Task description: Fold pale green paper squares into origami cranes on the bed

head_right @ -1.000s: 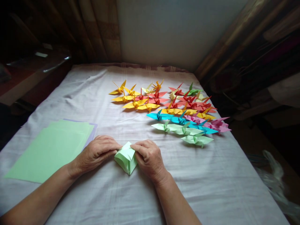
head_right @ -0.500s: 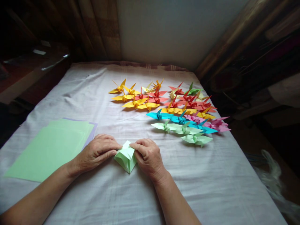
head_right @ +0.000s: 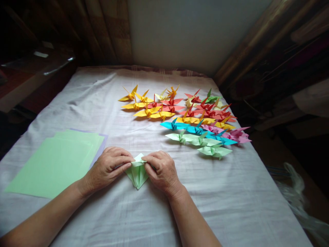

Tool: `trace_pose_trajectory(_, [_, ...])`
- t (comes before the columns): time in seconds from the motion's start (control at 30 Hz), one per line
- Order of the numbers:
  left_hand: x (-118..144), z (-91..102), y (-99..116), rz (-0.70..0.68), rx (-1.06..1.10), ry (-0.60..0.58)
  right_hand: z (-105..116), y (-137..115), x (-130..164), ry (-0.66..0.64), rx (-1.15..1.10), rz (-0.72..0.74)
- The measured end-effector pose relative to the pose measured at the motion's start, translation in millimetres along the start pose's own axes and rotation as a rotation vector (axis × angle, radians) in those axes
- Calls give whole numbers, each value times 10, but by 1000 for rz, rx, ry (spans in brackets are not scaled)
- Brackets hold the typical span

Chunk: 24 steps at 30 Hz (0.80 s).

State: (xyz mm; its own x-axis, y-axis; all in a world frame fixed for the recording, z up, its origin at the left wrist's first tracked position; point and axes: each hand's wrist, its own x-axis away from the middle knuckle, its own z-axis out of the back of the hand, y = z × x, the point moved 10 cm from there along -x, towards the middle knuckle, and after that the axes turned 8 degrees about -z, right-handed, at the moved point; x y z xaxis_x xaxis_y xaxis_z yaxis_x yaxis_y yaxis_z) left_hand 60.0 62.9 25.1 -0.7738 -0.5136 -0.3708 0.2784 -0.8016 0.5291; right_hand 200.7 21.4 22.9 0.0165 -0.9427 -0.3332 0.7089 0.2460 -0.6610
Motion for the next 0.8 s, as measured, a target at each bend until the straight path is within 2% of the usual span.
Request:
trace_pose_trajectory(0.13, [-4, 9, 22, 29, -22, 31, 63, -93, -23, -13, -105, -3])
trace_pose_trajectory(0.27, [-4, 9, 45, 26, -43, 37, 181, -217, -52, 74, -171, 10])
trace_pose_trajectory(0.6, [4, 28, 37, 33, -71, 55, 244, -327, -62, 146, -146, 68])
trace_pose_trajectory(0.8, [3, 25, 69, 18, -98, 42, 232, -320, -31, 122, -121, 81])
